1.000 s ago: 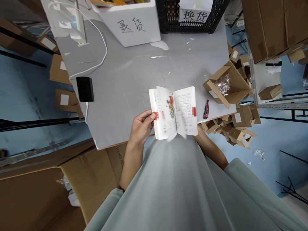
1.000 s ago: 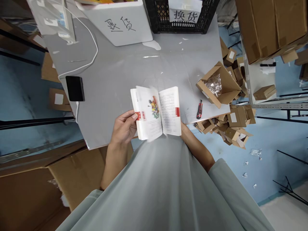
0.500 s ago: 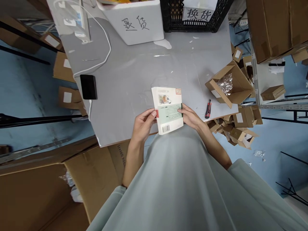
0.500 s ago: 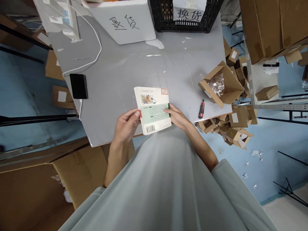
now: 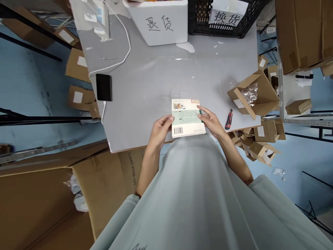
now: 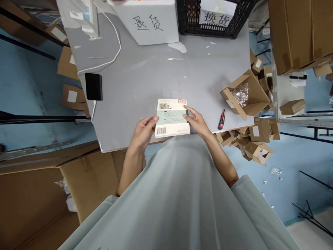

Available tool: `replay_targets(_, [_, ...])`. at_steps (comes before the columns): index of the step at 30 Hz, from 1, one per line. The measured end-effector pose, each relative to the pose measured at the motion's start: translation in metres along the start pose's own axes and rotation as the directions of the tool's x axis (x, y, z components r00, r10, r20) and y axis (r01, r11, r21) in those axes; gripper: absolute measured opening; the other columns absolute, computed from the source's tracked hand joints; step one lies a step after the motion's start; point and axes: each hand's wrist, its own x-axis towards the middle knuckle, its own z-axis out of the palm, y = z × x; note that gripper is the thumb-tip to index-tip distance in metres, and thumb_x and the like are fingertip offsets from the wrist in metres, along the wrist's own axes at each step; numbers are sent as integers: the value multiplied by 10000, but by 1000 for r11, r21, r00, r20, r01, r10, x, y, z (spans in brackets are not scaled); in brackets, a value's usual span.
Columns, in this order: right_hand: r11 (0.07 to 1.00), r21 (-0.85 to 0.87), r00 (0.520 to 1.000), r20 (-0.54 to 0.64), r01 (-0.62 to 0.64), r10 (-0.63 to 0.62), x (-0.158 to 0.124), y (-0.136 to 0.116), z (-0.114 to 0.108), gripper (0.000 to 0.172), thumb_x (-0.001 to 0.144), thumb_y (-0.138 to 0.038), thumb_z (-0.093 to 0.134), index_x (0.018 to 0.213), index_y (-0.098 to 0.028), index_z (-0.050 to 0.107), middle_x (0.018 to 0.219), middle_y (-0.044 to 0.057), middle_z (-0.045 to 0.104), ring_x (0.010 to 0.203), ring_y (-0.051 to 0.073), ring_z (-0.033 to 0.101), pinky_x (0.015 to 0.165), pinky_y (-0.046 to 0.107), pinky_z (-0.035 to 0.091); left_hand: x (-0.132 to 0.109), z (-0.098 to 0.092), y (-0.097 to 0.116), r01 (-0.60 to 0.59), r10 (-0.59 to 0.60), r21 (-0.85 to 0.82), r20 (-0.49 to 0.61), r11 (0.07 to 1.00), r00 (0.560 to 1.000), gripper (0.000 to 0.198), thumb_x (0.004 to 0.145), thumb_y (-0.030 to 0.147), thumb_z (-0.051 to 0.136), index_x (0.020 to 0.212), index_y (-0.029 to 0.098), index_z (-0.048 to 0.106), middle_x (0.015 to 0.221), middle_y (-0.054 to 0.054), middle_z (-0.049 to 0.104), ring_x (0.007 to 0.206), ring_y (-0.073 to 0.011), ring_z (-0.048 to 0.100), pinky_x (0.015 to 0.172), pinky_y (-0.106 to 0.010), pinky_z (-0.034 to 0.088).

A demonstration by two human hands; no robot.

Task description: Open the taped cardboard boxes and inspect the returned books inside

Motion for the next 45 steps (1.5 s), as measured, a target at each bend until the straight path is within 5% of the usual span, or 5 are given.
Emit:
replay_targets(14, [971, -166, 985, 61, 171, -163, 0, 5, 29, 811, 727, -522, 1007, 1443, -314, 689, 1678, 75, 558, 1629, 322, 442, 1366, 487, 372, -22, 19, 17, -303, 318, 153, -90, 941, 944, 483, 764, 547, 956, 1122, 233, 873, 986, -51, 770, 907, -214, 747, 813, -330, 640])
replay_targets(21, [990, 128, 985, 167, -57, 35, -1, 18, 47, 765, 773, -755, 837, 1373, -295, 719, 1296, 90, 802, 1336, 356, 703, 1075, 489, 636, -27, 20, 20, -433, 429, 157, 59, 888, 901, 463, 950, 685, 780, 1081, 253, 881, 1218, -132, 808, 1356, -321, 705, 1221, -481, 532])
replay_targets(24, [967, 213, 979, 177, -138, 101, -4, 20, 49, 735, 867, -860, 662, 1289, -267, 769, 1181, 99, 837, 1240, 371, 754, 982, 511, 672, -13, 6, 8, -325, 340, 121, -125, 938, 932, 558, 852, 686, 882, 1181, 238, 836, 1352, -144, 778, 1269, -299, 736, 1084, -438, 615])
replay_targets(29, [969, 218, 993, 68, -113, 100, 6, 23, 48, 673, 927, -846, 652, 1229, -261, 795, 1098, 76, 857, 1175, 333, 787, 971, 475, 688, 3, -20, -4, -32, 38, -71, 93, 997, 995, 620, 746, 716, 937, 1040, 183, 823, 1131, -146, 845, 997, -276, 798, 833, -375, 654])
replay_targets(45, [993, 104, 998, 0, -64, 64, 27, 44, 68, 491, 864, -679, 861, 1030, -230, 753, 821, -19, 779, 801, 183, 730, 745, 276, 624, -18, -30, 29, -230, 227, -7, 196, 973, 954, 568, 842, 660, 904, 1214, 233, 864, 1264, -130, 827, 1029, -282, 811, 900, -419, 683])
